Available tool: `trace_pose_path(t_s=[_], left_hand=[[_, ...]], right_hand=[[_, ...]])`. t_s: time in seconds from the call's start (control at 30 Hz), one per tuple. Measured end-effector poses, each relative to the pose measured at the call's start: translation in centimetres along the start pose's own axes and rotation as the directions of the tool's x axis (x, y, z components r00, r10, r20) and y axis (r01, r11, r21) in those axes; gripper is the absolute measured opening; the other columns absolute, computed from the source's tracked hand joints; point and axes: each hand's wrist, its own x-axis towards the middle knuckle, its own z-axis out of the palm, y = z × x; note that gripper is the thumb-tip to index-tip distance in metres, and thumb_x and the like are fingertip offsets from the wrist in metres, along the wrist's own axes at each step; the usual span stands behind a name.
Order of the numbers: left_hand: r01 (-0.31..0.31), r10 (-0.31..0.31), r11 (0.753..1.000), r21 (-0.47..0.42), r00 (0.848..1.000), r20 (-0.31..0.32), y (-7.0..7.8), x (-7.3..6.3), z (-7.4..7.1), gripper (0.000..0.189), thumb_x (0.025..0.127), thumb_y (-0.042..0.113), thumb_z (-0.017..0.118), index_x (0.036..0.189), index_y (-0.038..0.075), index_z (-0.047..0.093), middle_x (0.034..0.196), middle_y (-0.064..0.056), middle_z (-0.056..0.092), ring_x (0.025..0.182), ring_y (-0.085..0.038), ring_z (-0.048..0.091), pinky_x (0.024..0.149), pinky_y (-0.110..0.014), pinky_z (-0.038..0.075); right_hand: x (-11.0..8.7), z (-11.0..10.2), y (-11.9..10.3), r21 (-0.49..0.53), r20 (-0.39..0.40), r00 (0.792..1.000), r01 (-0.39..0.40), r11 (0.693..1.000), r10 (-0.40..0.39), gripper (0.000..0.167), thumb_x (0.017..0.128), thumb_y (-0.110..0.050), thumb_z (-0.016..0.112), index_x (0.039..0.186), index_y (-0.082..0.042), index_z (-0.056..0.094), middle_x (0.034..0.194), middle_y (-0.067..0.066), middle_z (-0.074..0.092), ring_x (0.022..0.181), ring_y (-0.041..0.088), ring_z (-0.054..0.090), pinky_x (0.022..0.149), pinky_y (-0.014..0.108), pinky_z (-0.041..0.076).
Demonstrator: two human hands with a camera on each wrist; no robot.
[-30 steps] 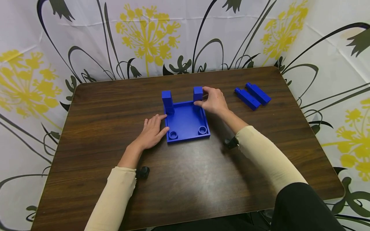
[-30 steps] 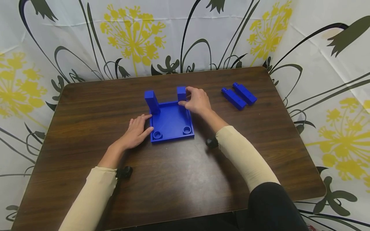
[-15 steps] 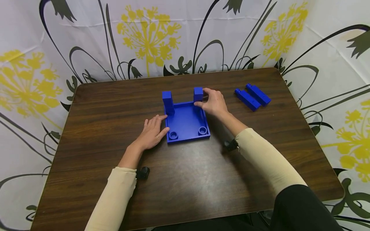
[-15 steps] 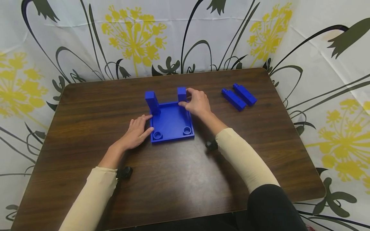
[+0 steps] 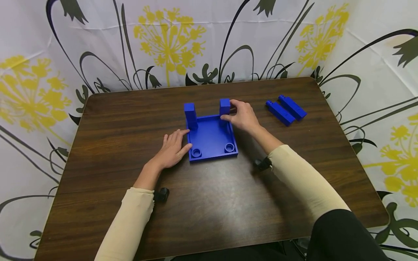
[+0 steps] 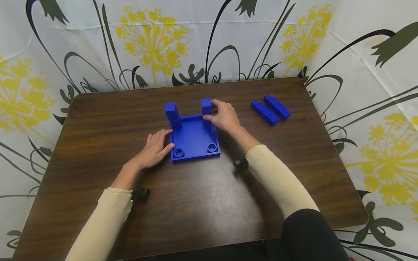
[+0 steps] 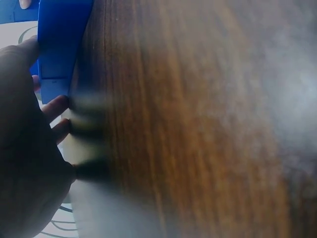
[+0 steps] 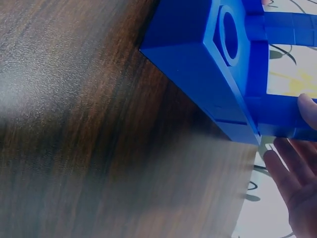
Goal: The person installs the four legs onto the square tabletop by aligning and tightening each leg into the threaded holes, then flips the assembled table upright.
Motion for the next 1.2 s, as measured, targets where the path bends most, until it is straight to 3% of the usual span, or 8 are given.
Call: trace_pose_path(t_s=[0.27,0.4,0.53,0.7,0.83,1.2], left_hand=[[0.006,-0.006,1.0,-0.008,1.0,0.0,0.0,0.0,0.1,0.06,0.105,0.042,0.039,0.154,0.014,0.02,0.157,-0.017,0.023,0.148,-0.034,0.008,0.111,-0.063,-0.003],[0.006,-0.006,1.0,-0.006,1.0,0.002,-0.1,0.0,0.1,0.06,0.105,0.043,0.039,0.154,0.015,0.019,0.157,-0.016,0.023,0.148,-0.034,0.008,0.11,-0.063,-0.003],[0.011,-0.011,1.0,-0.005,1.0,-0.001,-0.1,0.0,0.1,0.06,0.105,0.044,0.039,0.154,0.016,0.019,0.158,-0.015,0.023,0.148,-0.033,0.008,0.111,-0.063,-0.004],[0.005,-0.005,1.0,0.0,1.0,-0.006,0.0,0.0,0.1,0.061,0.105,0.044,0.039,0.154,0.014,0.02,0.157,-0.016,0.023,0.148,-0.034,0.009,0.111,-0.063,-0.003],[0.006,-0.006,1.0,0.003,1.0,-0.005,-0.1,0.0,0.1,0.061,0.105,0.045,0.039,0.154,0.015,0.02,0.158,-0.016,0.023,0.148,-0.034,0.009,0.111,-0.063,-0.003],[0.01,-0.01,1.0,-0.003,1.0,-0.002,0.0,0.0,0.0,0.061,0.105,0.044,0.039,0.154,0.015,0.02,0.157,-0.016,0.023,0.148,-0.035,0.009,0.111,-0.063,-0.003]], right_hand=[[-0.4,-1.6,1.5,0.075,0.104,0.994,0.008,0.997,-0.015,0.057,0.084,-0.024,0.08,0.133,-0.005,0.058,0.123,0.013,0.064,0.113,0.028,0.062,0.096,0.044,0.046],[-0.8,-3.2,3.5,0.058,0.061,0.998,-0.013,0.998,0.009,0.048,0.086,-0.021,0.078,0.129,-0.005,0.061,0.119,0.011,0.067,0.107,0.025,0.064,0.092,0.043,0.048],[-1.4,-5.4,5.7,-0.024,-0.029,0.994,-0.106,0.994,0.105,0.039,0.09,-0.025,0.073,0.124,-0.008,0.065,0.113,0.01,0.069,0.102,0.025,0.066,0.089,0.045,0.048],[-2.3,-7.9,8.7,-0.188,-0.165,0.961,-0.251,0.95,0.221,0.038,0.092,-0.028,0.068,0.125,-0.011,0.065,0.114,0.013,0.068,0.104,0.031,0.062,0.087,0.051,0.044],[-3.2,-9.1,10.9,-0.301,-0.223,0.942,-0.312,0.901,0.251,0.042,0.091,-0.027,0.066,0.128,-0.009,0.063,0.12,0.019,0.061,0.11,0.038,0.057,0.089,0.056,0.043],[-4.0,-9.2,13.3,-0.471,-0.147,0.958,-0.288,0.833,0.248,0.055,0.09,-0.035,0.066,0.134,-0.003,0.057,0.125,0.027,0.056,0.113,0.046,0.053,0.083,0.062,0.044]])
